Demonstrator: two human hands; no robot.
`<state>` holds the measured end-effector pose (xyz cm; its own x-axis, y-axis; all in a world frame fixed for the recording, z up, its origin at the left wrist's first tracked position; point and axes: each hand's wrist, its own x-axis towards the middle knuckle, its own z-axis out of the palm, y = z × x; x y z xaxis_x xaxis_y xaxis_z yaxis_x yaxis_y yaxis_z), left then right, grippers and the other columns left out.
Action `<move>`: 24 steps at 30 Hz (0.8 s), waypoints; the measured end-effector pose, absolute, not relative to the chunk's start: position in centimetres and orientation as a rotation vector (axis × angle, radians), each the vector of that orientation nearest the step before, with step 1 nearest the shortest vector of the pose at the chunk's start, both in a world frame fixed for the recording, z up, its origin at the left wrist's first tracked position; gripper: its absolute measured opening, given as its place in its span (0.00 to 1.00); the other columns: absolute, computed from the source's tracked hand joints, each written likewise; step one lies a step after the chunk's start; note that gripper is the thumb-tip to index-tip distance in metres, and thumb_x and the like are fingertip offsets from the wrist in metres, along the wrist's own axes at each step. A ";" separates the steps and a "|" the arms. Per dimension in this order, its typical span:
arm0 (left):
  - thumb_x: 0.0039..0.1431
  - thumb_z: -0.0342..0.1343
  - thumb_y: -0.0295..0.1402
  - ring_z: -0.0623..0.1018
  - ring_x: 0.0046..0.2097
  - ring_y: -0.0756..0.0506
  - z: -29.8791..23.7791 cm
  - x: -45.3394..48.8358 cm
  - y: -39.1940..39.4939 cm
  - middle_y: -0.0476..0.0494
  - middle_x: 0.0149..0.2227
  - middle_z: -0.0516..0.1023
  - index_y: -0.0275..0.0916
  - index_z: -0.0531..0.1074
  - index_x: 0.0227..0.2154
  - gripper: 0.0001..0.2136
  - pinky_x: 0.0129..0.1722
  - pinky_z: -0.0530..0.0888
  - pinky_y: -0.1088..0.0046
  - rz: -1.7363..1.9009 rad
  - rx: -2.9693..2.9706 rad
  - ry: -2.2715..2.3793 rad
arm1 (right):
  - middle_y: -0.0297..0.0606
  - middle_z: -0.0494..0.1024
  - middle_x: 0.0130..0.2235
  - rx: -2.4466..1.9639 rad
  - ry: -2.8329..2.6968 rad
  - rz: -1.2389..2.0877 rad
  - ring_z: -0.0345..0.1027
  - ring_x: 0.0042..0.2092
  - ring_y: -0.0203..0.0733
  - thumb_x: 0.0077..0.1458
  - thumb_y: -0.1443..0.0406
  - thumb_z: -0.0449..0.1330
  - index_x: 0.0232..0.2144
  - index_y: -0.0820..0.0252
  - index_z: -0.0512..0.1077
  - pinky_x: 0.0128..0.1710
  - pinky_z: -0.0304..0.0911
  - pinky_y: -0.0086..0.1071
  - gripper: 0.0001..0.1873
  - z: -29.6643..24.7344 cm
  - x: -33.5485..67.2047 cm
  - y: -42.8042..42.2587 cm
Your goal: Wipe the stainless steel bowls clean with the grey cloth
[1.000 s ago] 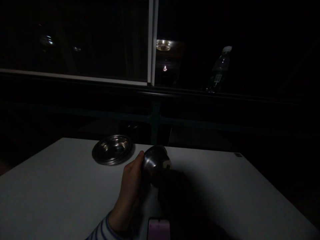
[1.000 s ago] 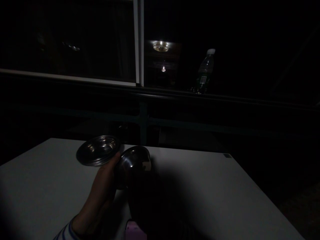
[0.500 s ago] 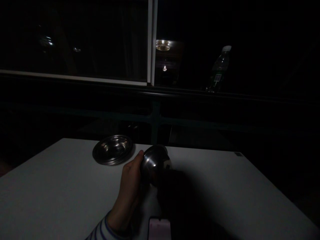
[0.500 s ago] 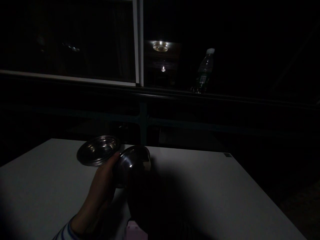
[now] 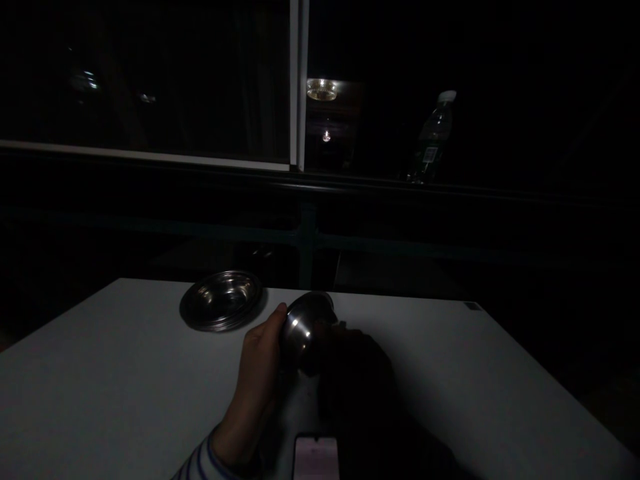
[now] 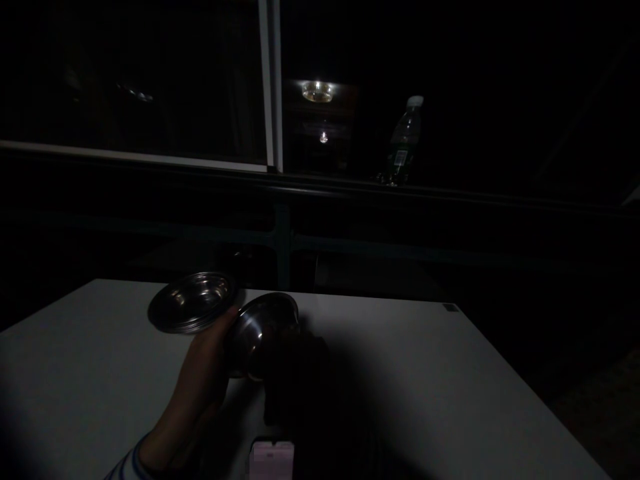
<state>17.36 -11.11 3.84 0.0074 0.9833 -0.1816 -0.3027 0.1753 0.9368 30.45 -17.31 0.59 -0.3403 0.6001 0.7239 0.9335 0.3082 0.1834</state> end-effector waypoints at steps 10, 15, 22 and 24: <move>0.44 0.58 0.45 0.65 0.17 0.52 3.8 17.2 -11.0 0.53 0.12 0.66 0.36 0.72 0.16 0.16 0.18 0.62 0.77 1.239 0.878 1.083 | 0.42 0.67 0.49 -1.367 -2.045 -0.786 0.65 0.45 0.41 0.59 0.60 0.52 0.47 0.59 0.65 0.44 0.63 0.41 0.16 0.4 29.6 -17.7; 0.44 0.58 0.46 0.66 0.18 0.52 3.6 17.2 -11.0 0.53 0.12 0.66 0.36 0.72 0.15 0.17 0.19 0.63 0.77 1.249 0.846 1.072 | 0.45 0.70 0.43 -1.477 -1.966 -0.765 0.66 0.40 0.42 0.58 0.59 0.51 0.52 0.61 0.61 0.37 0.65 0.38 0.21 0.2 31.1 -16.6; 0.43 0.59 0.46 0.67 0.18 0.51 3.7 17.4 -11.0 0.52 0.14 0.69 0.35 0.73 0.18 0.16 0.19 0.64 0.76 1.229 0.819 1.069 | 0.41 0.73 0.34 -1.521 -1.979 -0.754 0.65 0.29 0.40 0.55 0.60 0.52 0.53 0.56 0.61 0.32 0.65 0.35 0.23 -1.1 29.8 -15.7; 0.43 0.59 0.45 0.68 0.18 0.51 3.6 17.4 -11.0 0.52 0.14 0.69 0.35 0.73 0.18 0.16 0.20 0.64 0.76 1.228 0.805 1.063 | 0.39 0.73 0.33 -1.504 -1.995 -0.751 0.65 0.29 0.38 0.55 0.61 0.52 0.52 0.52 0.62 0.34 0.65 0.36 0.22 -1.2 29.5 -15.7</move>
<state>17.42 -10.98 3.61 0.0044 0.9806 -0.1961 -0.3346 0.1862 0.9238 29.46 -15.73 -1.19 -0.2430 0.6744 0.6972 0.9668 0.2271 0.1172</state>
